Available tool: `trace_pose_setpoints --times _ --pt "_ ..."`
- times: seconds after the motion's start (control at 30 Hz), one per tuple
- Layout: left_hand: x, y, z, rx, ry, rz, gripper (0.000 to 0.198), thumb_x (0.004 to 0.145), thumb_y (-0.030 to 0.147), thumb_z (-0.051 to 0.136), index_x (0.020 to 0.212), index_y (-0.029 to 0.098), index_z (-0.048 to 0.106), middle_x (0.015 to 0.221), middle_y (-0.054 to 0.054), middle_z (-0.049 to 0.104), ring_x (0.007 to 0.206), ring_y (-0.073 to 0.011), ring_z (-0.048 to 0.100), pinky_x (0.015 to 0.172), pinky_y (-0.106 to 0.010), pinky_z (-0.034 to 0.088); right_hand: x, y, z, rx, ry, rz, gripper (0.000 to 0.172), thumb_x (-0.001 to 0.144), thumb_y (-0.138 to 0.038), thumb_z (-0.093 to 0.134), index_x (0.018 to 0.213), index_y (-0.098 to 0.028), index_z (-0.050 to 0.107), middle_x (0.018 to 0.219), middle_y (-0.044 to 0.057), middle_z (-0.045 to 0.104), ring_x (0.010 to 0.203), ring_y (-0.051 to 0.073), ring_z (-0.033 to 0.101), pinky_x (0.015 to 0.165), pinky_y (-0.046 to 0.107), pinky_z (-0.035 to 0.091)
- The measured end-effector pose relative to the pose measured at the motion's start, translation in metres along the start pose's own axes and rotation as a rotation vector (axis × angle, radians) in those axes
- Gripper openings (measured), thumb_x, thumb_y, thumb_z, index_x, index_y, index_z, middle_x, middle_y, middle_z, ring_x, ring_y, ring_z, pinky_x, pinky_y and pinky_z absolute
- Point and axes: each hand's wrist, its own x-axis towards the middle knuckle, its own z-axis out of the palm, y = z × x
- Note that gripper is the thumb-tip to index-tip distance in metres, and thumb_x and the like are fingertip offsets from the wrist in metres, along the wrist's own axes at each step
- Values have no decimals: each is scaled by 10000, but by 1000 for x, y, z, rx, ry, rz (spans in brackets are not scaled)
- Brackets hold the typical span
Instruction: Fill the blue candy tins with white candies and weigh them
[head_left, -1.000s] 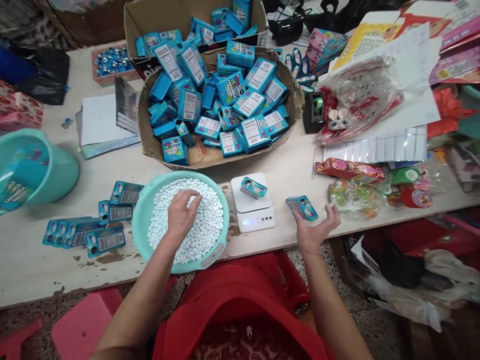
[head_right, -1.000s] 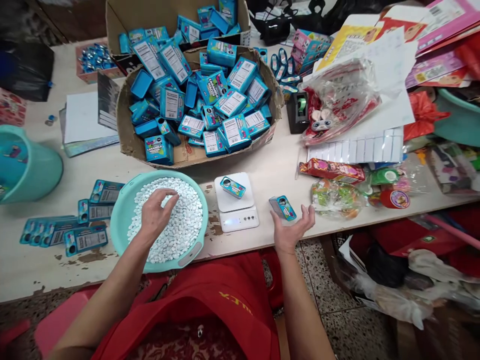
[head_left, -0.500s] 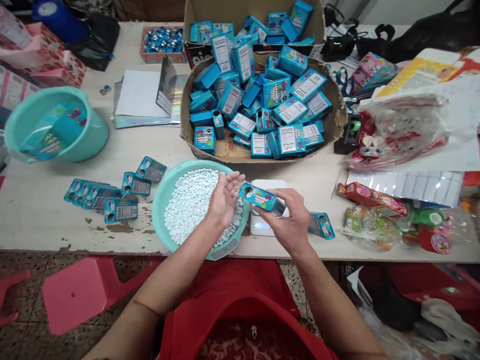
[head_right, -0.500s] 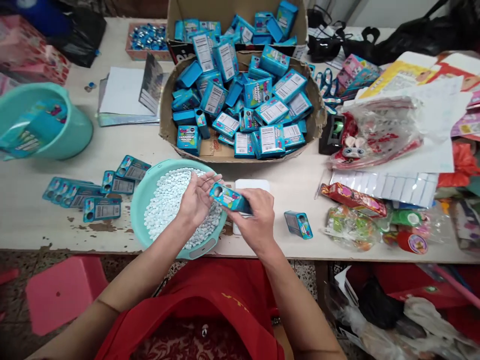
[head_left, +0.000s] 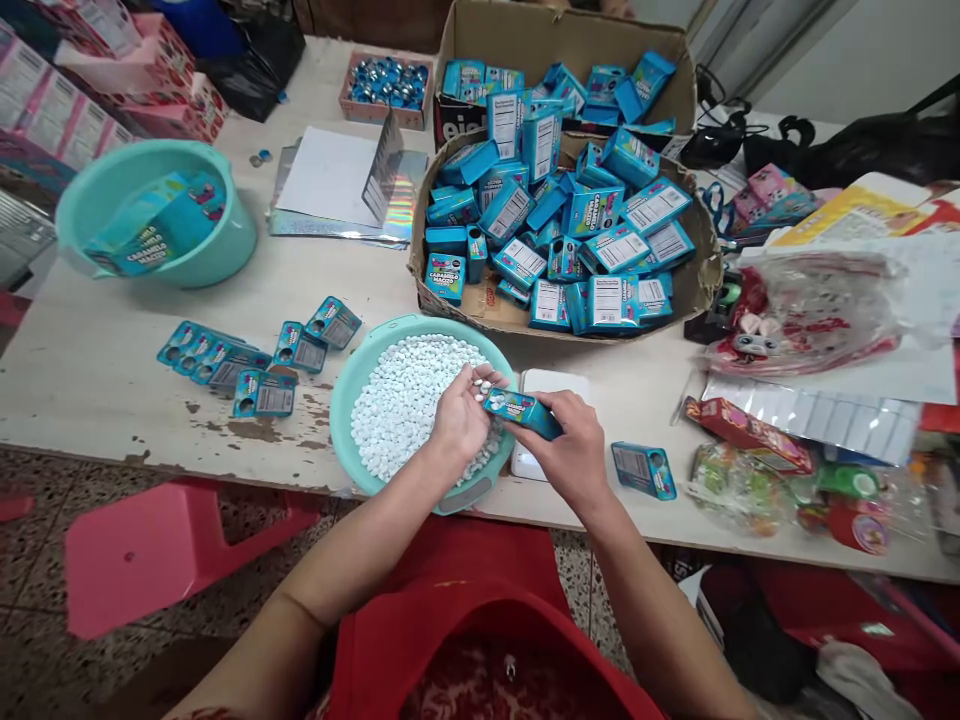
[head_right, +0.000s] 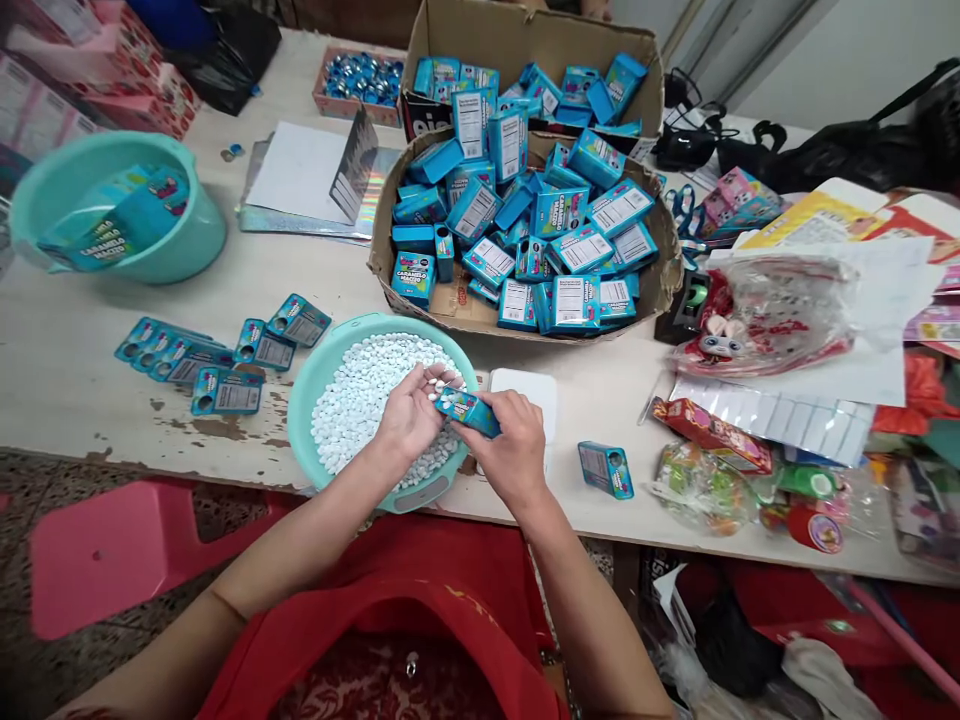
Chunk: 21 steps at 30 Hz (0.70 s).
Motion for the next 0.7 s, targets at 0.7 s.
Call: trace_pose_setpoints --times 0.7 --pt "6 64 -72 1083 145 442 417 671 530 685 916 193 652 1083 -86 648 981 -239 589 808 -332 456 -39 121 17 637 326 580 549 599 -371 785 1065 -184 560 1109 91 640 1028 214 600 933 411 450"
